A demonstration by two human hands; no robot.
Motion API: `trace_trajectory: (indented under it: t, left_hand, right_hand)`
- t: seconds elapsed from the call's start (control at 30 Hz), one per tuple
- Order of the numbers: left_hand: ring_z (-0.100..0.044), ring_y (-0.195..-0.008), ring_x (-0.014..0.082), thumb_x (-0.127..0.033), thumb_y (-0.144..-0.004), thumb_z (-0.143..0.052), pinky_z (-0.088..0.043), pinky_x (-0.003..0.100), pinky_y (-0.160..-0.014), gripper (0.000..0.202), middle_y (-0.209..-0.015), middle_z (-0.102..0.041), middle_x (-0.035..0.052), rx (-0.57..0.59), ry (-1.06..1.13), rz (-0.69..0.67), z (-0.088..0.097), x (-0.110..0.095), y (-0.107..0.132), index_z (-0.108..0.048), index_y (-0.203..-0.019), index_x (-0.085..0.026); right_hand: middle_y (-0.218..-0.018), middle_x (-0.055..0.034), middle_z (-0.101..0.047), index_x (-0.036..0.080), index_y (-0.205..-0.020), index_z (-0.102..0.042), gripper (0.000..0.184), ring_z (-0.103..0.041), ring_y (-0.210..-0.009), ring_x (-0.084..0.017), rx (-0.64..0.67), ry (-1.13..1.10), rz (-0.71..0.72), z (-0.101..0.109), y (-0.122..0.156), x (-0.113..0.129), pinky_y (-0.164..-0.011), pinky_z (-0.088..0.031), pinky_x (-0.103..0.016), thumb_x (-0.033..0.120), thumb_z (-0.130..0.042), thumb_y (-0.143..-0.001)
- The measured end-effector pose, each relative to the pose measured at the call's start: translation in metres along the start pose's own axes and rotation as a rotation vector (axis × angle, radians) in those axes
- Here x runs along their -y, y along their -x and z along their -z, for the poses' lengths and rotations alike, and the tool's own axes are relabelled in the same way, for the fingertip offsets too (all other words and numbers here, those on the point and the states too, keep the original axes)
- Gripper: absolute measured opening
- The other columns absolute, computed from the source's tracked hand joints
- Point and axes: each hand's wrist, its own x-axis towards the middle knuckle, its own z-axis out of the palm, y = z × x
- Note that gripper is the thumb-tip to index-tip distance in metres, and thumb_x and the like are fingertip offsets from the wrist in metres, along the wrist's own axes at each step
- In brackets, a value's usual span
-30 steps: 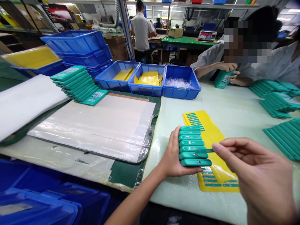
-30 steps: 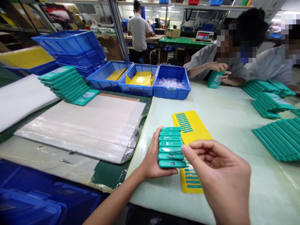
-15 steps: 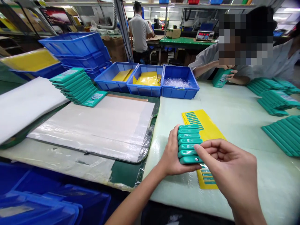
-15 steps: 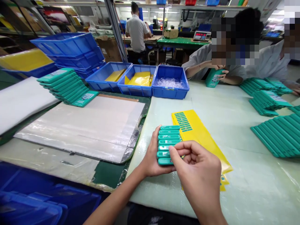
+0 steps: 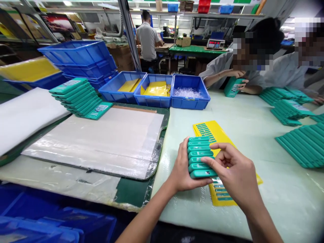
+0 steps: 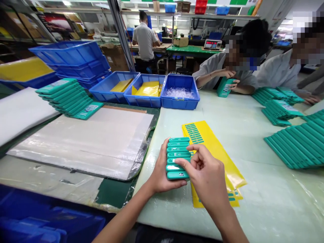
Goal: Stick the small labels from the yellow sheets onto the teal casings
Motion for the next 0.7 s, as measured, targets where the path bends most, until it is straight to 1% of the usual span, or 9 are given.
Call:
trace_trajectory:
  t: [0.1, 0.23, 0.33, 0.43, 0.47, 0.53, 0.6, 0.63, 0.7]
  left_hand:
    - [-0.04, -0.161, 0.0526, -0.071, -0.066, -0.099, -0.035, 0.074, -0.133, 0.151, -0.173, -0.031, 0.0251, -0.004, 0.004, 0.0, 0.0, 0.0, 0.0, -0.005, -0.175, -0.026]
    - [-0.042, -0.16, 0.0512, -0.075, -0.069, -0.095, -0.036, 0.074, -0.133, 0.146, -0.171, -0.034, 0.0242, -0.014, 0.016, -0.032, 0.0, 0.0, -0.001, -0.008, -0.174, -0.025]
    - [-0.041, -0.161, 0.0514, -0.075, -0.07, -0.095, -0.035, 0.074, -0.134, 0.144, -0.172, -0.033, 0.024, -0.017, 0.009, -0.049, 0.0, 0.001, -0.001, -0.008, -0.174, -0.026]
    - [-0.038, -0.162, 0.0523, -0.074, -0.067, -0.097, -0.033, 0.074, -0.134, 0.149, -0.174, -0.03, 0.0247, -0.015, -0.006, -0.031, -0.001, 0.001, -0.001, -0.007, -0.175, -0.025]
    - [-0.037, -0.163, 0.0524, -0.074, -0.066, -0.097, -0.033, 0.074, -0.134, 0.15, -0.174, -0.03, 0.0249, -0.014, -0.009, -0.021, -0.001, 0.001, -0.001, -0.006, -0.175, -0.026]
    - [-0.037, -0.163, 0.0523, -0.075, -0.066, -0.098, -0.033, 0.074, -0.135, 0.152, -0.174, -0.031, 0.0248, -0.01, -0.009, -0.007, -0.001, 0.002, 0.0, -0.005, -0.176, -0.026]
    - [-0.037, -0.163, 0.0525, -0.075, -0.066, -0.097, -0.032, 0.075, -0.135, 0.151, -0.174, -0.031, 0.0249, -0.009, -0.003, -0.008, -0.001, 0.003, 0.0, -0.005, -0.176, -0.026]
    - [-0.038, -0.163, 0.0524, -0.075, -0.067, -0.097, -0.032, 0.075, -0.134, 0.15, -0.175, -0.03, 0.0249, -0.01, 0.004, -0.008, 0.0, 0.003, 0.0, -0.006, -0.176, -0.026]
    - [-0.039, -0.162, 0.0517, -0.075, -0.067, -0.096, -0.033, 0.074, -0.134, 0.149, -0.174, -0.031, 0.0246, -0.006, 0.021, 0.0, 0.001, 0.004, 0.0, -0.006, -0.176, -0.026]
  right_hand:
    - [-0.068, 0.0066, -0.059, 0.022, -0.117, -0.073, 0.035, -0.055, -0.057, -0.012, 0.083, -0.051, -0.065, 0.005, 0.004, 0.003, -0.056, -0.048, -0.025, 0.048, -0.08, -0.094]
    - [-0.077, 0.0022, -0.065, 0.021, -0.121, -0.074, 0.033, -0.064, -0.067, -0.015, 0.135, -0.085, -0.067, 0.011, 0.004, 0.006, -0.057, -0.051, -0.026, 0.04, -0.075, -0.094]
    - [-0.07, 0.0044, -0.058, 0.021, -0.12, -0.074, 0.034, -0.057, -0.06, -0.014, 0.166, -0.072, -0.106, 0.014, 0.001, 0.003, -0.055, -0.047, -0.026, 0.041, -0.074, -0.092]
    - [-0.057, 0.0102, -0.041, 0.02, -0.112, -0.075, 0.037, -0.041, -0.051, -0.011, 0.185, -0.021, -0.182, 0.019, -0.007, -0.004, -0.051, -0.036, -0.025, 0.046, -0.079, -0.087]
    - [-0.056, 0.011, -0.038, 0.019, -0.109, -0.074, 0.039, -0.039, -0.05, -0.011, 0.183, -0.037, -0.205, 0.02, -0.011, -0.005, -0.051, -0.034, -0.025, 0.049, -0.081, -0.086]
    - [-0.059, 0.0093, -0.044, 0.018, -0.11, -0.072, 0.047, -0.043, -0.053, -0.011, 0.196, -0.128, -0.242, 0.02, -0.015, -0.007, -0.053, -0.037, -0.025, 0.056, -0.082, -0.085]
    - [-0.066, 0.0071, -0.051, 0.017, -0.122, -0.069, 0.059, -0.048, -0.058, -0.013, 0.229, -0.211, -0.264, 0.016, -0.013, -0.007, -0.055, -0.041, -0.026, 0.06, -0.084, -0.084]
    - [-0.069, 0.0067, -0.052, 0.017, -0.132, -0.066, 0.065, -0.05, -0.059, -0.013, 0.244, -0.224, -0.265, 0.013, -0.01, -0.006, -0.056, -0.043, -0.027, 0.06, -0.083, -0.086]
    - [-0.071, 0.0076, -0.051, 0.02, -0.155, -0.054, 0.075, -0.051, -0.059, -0.014, 0.239, -0.209, -0.234, 0.008, -0.004, -0.007, -0.056, -0.043, -0.027, 0.058, -0.077, -0.094]
